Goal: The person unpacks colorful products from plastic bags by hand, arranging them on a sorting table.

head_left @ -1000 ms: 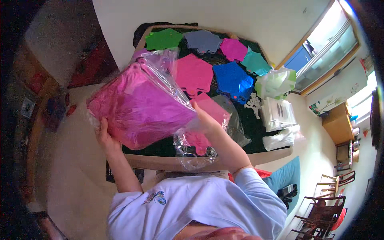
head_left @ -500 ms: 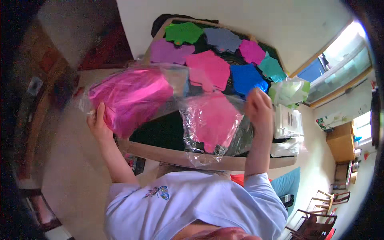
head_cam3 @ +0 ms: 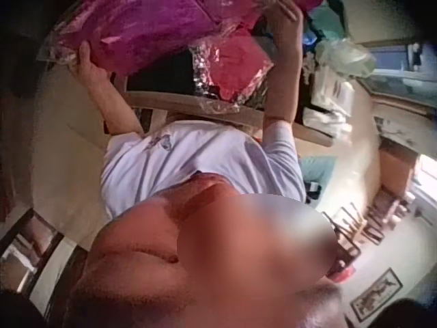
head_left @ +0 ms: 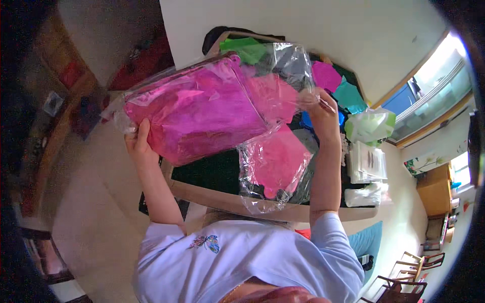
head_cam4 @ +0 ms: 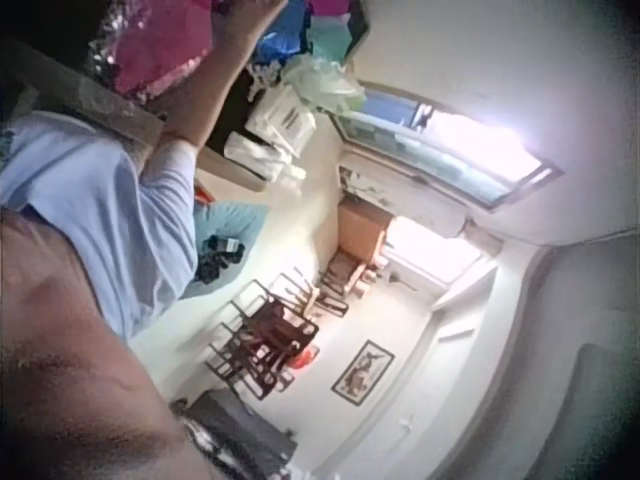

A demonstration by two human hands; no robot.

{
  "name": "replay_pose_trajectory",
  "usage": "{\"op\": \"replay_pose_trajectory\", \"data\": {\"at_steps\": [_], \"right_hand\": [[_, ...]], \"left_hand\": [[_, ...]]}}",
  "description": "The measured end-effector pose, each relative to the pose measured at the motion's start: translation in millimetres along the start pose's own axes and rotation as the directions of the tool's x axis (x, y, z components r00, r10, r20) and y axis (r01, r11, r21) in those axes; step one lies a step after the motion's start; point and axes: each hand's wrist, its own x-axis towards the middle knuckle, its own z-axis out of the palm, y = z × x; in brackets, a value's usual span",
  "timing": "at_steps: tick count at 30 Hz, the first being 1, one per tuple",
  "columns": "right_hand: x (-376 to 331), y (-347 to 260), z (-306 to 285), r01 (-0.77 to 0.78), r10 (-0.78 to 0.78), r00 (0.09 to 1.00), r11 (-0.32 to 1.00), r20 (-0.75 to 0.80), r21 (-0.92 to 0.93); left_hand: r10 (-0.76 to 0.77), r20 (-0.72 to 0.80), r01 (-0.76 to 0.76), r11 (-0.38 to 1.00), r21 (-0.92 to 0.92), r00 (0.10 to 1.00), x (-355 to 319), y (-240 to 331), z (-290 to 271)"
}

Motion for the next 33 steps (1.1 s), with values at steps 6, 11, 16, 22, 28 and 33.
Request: {"op": "replay_pose_trajectory", "data": {"at_steps": [6, 11, 16, 22, 28, 33], "right_hand": [[-4, -27, 15, -0.129, 0.117, 0.917, 0.992, 0.382, 0.007], [6, -6, 43, -0.177, 0.205, 0.898, 0.978, 0.39, -0.106], [-2, -2, 51, 0.269, -0.098, 0.917, 0.867, 0.387, -0.418], [-11, -12, 75, -0.036, 0.124, 0.911, 0.974, 0.393, -0.223], [-21, 14, 87, -0.074, 0.117, 0.964, 0.98, 0.24, -0.183], [-7, 18, 42, -0.014, 0.032, 0.999, 0.901, 0.033, -0.434]], "left_hand": [[-0.071, 0.035, 0.072, 0.997, -0.02, 0.997, -1, -6, 2], [-0.125, 0.045, 0.124, 0.992, 0.039, 0.991, -8, -6, 8], [-0.057, 0.096, 0.054, 0.998, 0.026, 0.994, -4, -15, -2], [-0.15, 0.051, 0.149, 0.989, 0.018, 0.987, -11, -5, 9], [-0.163, 0.053, 0.162, 0.987, 0.02, 0.985, -8, -11, 13], [-0.334, 0.025, 0.328, 0.935, 0.134, 0.942, 8, -7, -19]]}}
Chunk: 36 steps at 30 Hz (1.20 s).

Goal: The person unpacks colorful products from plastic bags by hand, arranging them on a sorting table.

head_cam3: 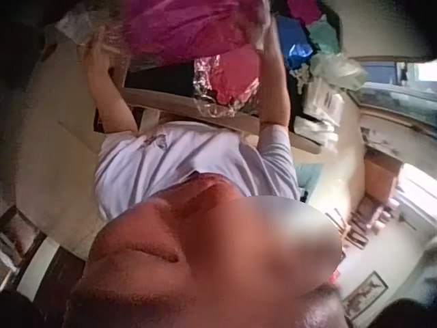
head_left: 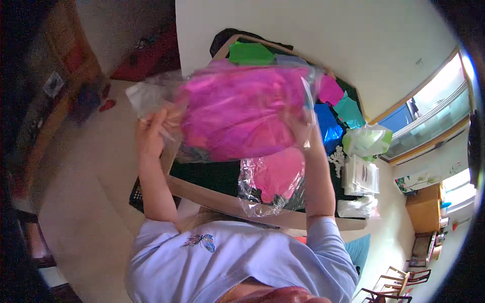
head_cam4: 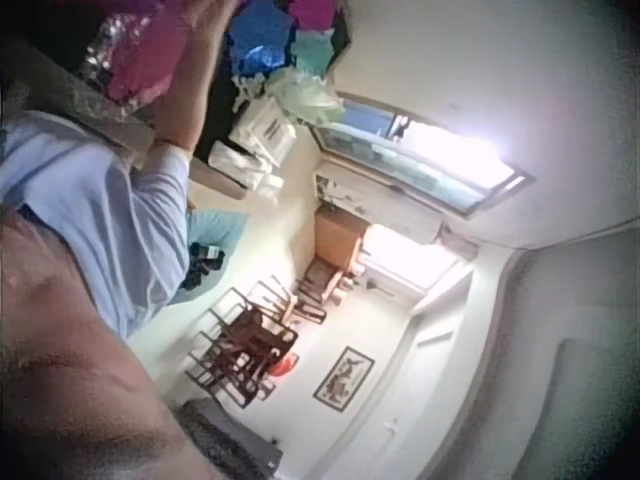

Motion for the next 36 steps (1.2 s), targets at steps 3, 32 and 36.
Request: {"op": "replay_pose_trajectory", "data": {"at_steps": [3, 32, 36], "right_hand": [[11, -4, -27, -0.261, 0.289, 0.956, 0.914, -0.048, 0.311], [162, 248, -111, -0.656, 0.577, 0.67, 0.755, 0.468, 0.008], [189, 277, -101, -0.594, 0.59, 0.688, 0.792, 0.422, -0.141]], "left_hand": [[0.021, -0.15, 0.001, 0.989, 0.145, 0.988, 12, 12, -20], [-0.153, -0.427, 0.119, 0.987, -0.104, 0.891, 57, -30, -148], [-0.196, -0.259, 0.105, 0.939, -0.326, 0.946, 73, -52, -218]]}}
